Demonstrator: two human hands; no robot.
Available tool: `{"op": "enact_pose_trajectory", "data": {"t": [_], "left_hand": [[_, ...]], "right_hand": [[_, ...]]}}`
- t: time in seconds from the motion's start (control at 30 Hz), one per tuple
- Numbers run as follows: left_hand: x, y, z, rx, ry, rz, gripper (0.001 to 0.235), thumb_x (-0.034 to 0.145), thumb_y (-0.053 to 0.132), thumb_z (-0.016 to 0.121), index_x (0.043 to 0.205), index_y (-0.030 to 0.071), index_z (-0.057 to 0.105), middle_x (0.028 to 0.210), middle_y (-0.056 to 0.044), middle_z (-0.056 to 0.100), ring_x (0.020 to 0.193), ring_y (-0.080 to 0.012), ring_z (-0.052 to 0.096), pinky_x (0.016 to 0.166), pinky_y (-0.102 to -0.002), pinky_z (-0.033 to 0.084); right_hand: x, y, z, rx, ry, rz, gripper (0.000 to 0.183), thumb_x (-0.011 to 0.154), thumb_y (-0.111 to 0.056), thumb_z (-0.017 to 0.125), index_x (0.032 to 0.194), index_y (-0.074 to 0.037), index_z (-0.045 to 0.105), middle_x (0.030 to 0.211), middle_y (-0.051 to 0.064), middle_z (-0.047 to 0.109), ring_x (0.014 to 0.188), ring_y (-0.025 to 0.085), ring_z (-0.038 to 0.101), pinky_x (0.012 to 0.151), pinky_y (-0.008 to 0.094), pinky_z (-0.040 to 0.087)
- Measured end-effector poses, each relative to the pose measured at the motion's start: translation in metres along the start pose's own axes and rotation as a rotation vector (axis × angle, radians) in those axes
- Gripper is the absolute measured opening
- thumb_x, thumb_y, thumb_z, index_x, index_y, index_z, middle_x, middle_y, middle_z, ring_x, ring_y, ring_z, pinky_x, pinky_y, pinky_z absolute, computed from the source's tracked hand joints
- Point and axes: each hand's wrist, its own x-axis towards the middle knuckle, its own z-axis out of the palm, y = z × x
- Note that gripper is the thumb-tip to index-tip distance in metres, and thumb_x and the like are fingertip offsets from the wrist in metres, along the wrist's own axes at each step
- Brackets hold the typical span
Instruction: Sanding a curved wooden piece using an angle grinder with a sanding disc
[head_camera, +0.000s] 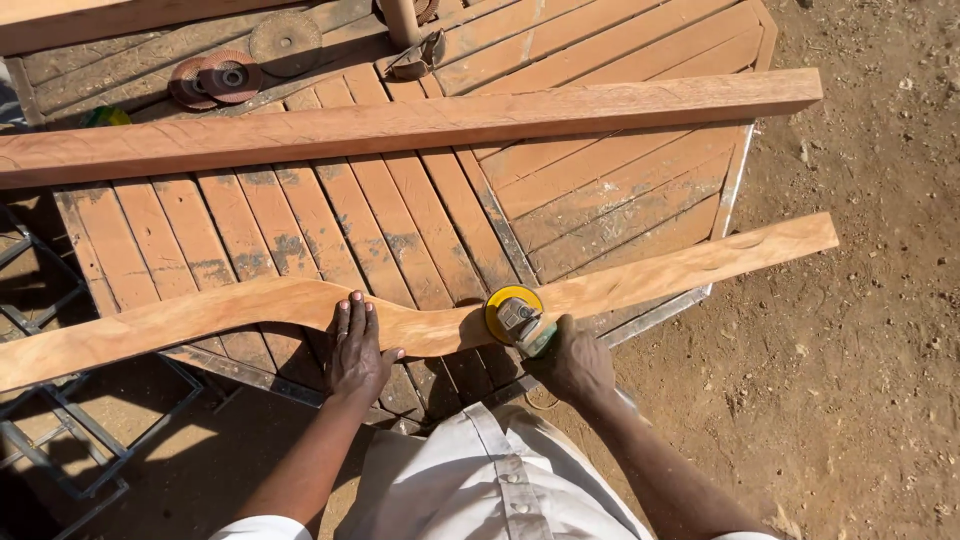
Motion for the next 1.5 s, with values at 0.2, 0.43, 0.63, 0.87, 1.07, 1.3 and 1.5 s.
{"op": "enact_pose_trajectory", "data": {"t": [0.2,0.43,0.63,0.87,1.07,1.3,1.5], "left_hand": [[0.013,0.02,-0.013,-0.078,-0.263,-0.135,0.107,0.088,0.057,0.07,0.165,0.01,0.013,0.175,-0.013,-0.004,0.156,-0.0499,0.009,0.113,-0.056,0.047],[-0.008,0.023,-0.061,-0.154,-0.231,-0.108,0.097,0.093,0.047,0.067,0.164,0.005,0.016,0.175,-0.015,-0.003,0.155,-0.0517,0.01,0.107,-0.058,0.052],[-0.007,0.02,-0.031,-0.1,-0.157,-0.077,0.095,0.093,0.049,0.065,0.164,0.007,0.018,0.175,-0.015,0.002,0.155,-0.0509,0.014,0.107,-0.056,0.053],[-0.026,0.057,-0.049,0.038,-0.079,0.058,0.088,0.092,0.029,0.055,0.163,-0.002,0.013,0.172,-0.028,0.005,0.156,-0.0506,0.008,0.118,-0.07,0.022],[-0.036,0.103,-0.078,0.078,-0.091,0.188,0.098,0.082,0.037,0.063,0.161,-0.001,0.019,0.166,-0.027,0.019,0.156,-0.0477,0.009,0.119,-0.075,0.006],[-0.004,0.103,-0.034,0.185,0.023,0.277,0.096,0.079,0.042,0.077,0.151,-0.003,0.033,0.14,-0.025,0.049,0.148,-0.0431,0.036,0.127,-0.059,0.012],[-0.002,0.083,-0.038,0.212,0.113,0.366,0.085,0.077,0.054,0.075,0.138,0.002,0.045,0.129,-0.017,0.055,0.136,-0.0346,0.048,0.126,-0.055,0.022]], "right_hand": [[0.027,0.017,0.012,-0.032,-0.016,-0.051,0.052,0.08,-0.043,0.078,0.107,-0.012,0.047,0.095,0.026,0.07,0.096,0.045,0.072,0.078,0.055,0.06],[0.076,0.184,-0.043,0.128,0.328,0.42,0.068,0.079,-0.056,0.082,0.117,-0.003,0.063,0.101,0.032,0.072,0.1,0.046,0.072,0.077,0.053,0.058],[0.025,0.171,-0.066,0.215,0.44,0.492,0.072,0.092,-0.052,0.079,0.117,0.014,0.065,0.105,0.045,0.068,0.098,0.052,0.07,0.08,0.057,0.06],[0.021,0.093,0.025,0.08,0.121,0.178,0.058,0.085,-0.045,0.081,0.118,-0.008,0.051,0.092,0.023,0.072,0.082,0.036,0.075,0.067,0.041,0.06],[0.02,0.078,0.022,0.1,0.062,0.061,0.056,0.082,-0.039,0.083,0.117,-0.01,0.05,0.095,0.026,0.071,0.087,0.04,0.075,0.07,0.046,0.061],[0.043,0.169,-0.038,0.225,0.37,0.49,0.061,0.084,-0.044,0.083,0.116,0.003,0.061,0.099,0.035,0.071,0.094,0.048,0.072,0.075,0.054,0.058],[0.019,0.13,-0.048,0.28,0.44,0.459,0.054,0.091,-0.027,0.082,0.121,0.011,0.06,0.101,0.042,0.067,0.094,0.054,0.07,0.083,0.059,0.059]]}}
